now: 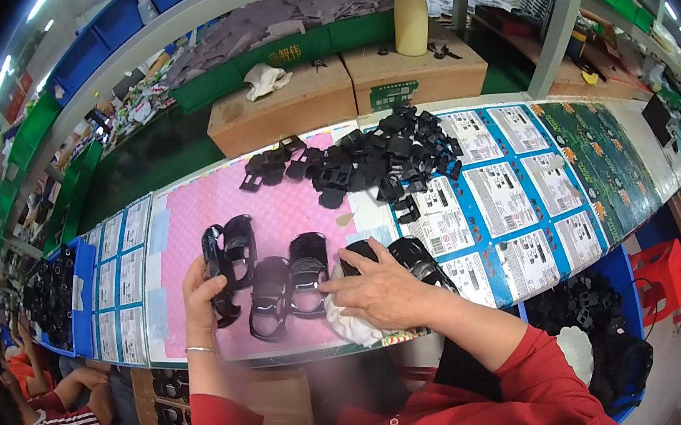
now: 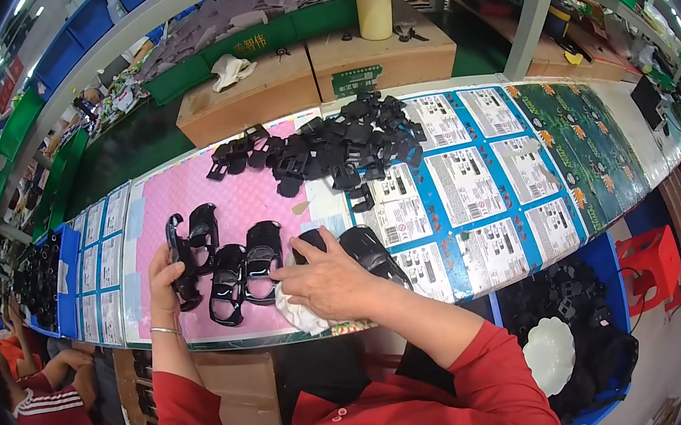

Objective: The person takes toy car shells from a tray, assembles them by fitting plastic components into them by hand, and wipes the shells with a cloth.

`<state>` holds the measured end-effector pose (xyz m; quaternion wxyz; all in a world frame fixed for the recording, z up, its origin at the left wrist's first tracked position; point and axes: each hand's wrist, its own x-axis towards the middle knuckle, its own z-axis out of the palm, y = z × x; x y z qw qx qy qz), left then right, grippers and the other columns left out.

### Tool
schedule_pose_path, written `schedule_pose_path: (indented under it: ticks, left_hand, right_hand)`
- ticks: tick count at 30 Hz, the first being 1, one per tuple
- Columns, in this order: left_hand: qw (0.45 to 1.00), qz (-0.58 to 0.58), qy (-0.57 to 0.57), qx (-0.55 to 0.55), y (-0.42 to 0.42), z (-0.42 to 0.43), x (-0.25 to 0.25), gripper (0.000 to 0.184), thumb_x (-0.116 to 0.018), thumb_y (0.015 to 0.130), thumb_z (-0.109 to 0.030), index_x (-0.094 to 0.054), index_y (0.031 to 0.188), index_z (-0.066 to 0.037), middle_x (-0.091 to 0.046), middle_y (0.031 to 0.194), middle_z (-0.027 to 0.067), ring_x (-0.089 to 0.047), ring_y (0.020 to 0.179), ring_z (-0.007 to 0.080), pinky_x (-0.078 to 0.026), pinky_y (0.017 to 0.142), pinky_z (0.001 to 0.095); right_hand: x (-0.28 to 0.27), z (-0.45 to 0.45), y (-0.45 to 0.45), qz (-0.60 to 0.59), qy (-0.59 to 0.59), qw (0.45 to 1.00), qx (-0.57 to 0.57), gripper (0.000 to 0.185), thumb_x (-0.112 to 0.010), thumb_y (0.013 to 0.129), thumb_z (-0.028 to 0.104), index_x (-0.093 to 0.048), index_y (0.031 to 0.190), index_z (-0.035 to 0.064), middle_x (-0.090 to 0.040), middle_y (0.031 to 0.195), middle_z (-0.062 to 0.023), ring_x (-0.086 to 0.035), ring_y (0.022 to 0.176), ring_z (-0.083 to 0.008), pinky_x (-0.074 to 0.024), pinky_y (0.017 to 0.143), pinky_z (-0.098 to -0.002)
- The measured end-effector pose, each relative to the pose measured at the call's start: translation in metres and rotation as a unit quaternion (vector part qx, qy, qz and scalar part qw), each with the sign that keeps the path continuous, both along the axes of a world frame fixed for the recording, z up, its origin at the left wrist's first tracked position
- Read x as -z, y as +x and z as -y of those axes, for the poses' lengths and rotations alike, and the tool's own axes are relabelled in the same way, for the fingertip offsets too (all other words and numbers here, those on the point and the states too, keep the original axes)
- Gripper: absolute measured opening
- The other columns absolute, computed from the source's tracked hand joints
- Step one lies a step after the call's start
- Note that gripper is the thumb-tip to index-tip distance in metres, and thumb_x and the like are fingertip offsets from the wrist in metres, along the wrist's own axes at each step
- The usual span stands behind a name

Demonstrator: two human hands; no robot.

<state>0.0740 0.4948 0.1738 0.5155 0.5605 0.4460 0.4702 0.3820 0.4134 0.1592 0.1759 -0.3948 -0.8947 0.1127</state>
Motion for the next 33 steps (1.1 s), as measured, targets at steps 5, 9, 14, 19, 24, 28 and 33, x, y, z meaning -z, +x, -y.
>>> schedule_pose_path:
  ticks: [5,9,14,19,24,28,33]
  left_hand:
    - [1.000,0.017,-0.016,0.016,0.026,0.007,-0.002,0.049,-0.063,0.065,-0.011,-0.055,0.111,0.003,-0.060,0.094,0.0056,-0.057,0.082,0.0137,-0.046,0.073,0.0249]
    - [0.999,-0.001,0.014,0.039,0.038,0.006,0.008,0.041,-0.064,0.065,-0.007,-0.056,0.105,0.001,-0.057,0.088,0.0024,-0.055,0.077,0.0110,-0.044,0.069,0.0239]
    - [0.996,0.091,0.010,0.005,0.036,0.011,-0.002,0.046,-0.063,0.067,-0.008,-0.054,0.110,0.004,-0.060,0.094,0.0062,-0.056,0.080,0.0122,-0.046,0.070,0.0238]
    - [0.974,0.144,0.158,-0.075,0.010,0.005,0.005,0.067,-0.053,0.078,-0.037,-0.044,0.125,0.010,-0.062,0.101,0.0162,-0.056,0.077,0.0168,-0.046,0.071,0.0272]
    - [0.914,0.377,0.096,-0.118,-0.017,-0.016,0.060,0.060,-0.045,0.092,-0.037,-0.039,0.129,0.010,-0.061,0.101,0.0212,-0.052,0.064,0.0153,-0.040,0.052,0.0255]
    - [0.917,0.361,0.068,-0.155,-0.011,-0.018,0.051,0.059,-0.040,0.094,-0.037,-0.039,0.130,0.009,-0.061,0.100,0.0193,-0.052,0.064,0.0162,-0.040,0.054,0.0248]
    - [0.910,0.375,0.028,-0.173,-0.004,-0.013,0.041,0.057,-0.040,0.094,-0.036,-0.039,0.132,0.006,-0.059,0.095,0.0145,-0.048,0.066,0.0154,-0.039,0.056,0.0253]
  right_hand:
    - [-0.003,0.004,0.018,0.014,0.000,1.000,0.009,0.017,-0.058,0.087,0.030,-0.063,0.093,0.0148,-0.053,0.131,0.0065,-0.035,0.131,-0.0316,-0.0219,0.103,-0.0639]
    - [-0.005,0.003,0.033,0.007,-0.012,1.000,-0.001,0.017,-0.058,0.088,0.030,-0.063,0.093,0.0145,-0.055,0.130,0.0058,-0.037,0.130,-0.0304,-0.0204,0.105,-0.0593]
    - [-0.024,-0.011,0.044,-0.124,-0.054,0.991,-0.023,0.018,-0.060,0.086,0.024,-0.064,0.092,0.0078,-0.058,0.122,-0.0055,-0.045,0.120,-0.0315,-0.0304,0.101,-0.0502]
    - [-0.081,-0.059,0.072,-0.281,-0.132,0.935,0.172,0.022,-0.067,0.081,0.021,-0.065,0.092,0.0013,-0.059,0.087,-0.0082,-0.056,0.078,-0.0179,-0.0454,0.070,-0.0302]
    - [-0.105,-0.178,0.101,-0.374,-0.217,0.859,0.273,0.025,-0.064,0.086,0.026,-0.066,0.095,0.0031,-0.064,0.082,-0.0048,-0.058,0.071,-0.0134,-0.0482,0.067,-0.0308]
    - [-0.123,-0.266,0.121,-0.418,-0.158,0.845,0.292,0.041,-0.055,0.093,0.028,-0.054,0.119,-0.0027,-0.060,0.108,-0.0107,-0.058,0.096,-0.0173,-0.0489,0.080,-0.0322]
    - [-0.106,-0.239,0.131,-0.340,-0.071,0.866,0.358,0.045,-0.059,0.090,0.024,-0.052,0.123,-0.0053,-0.062,0.103,-0.0102,-0.059,0.088,-0.0142,-0.0489,0.075,-0.0287]
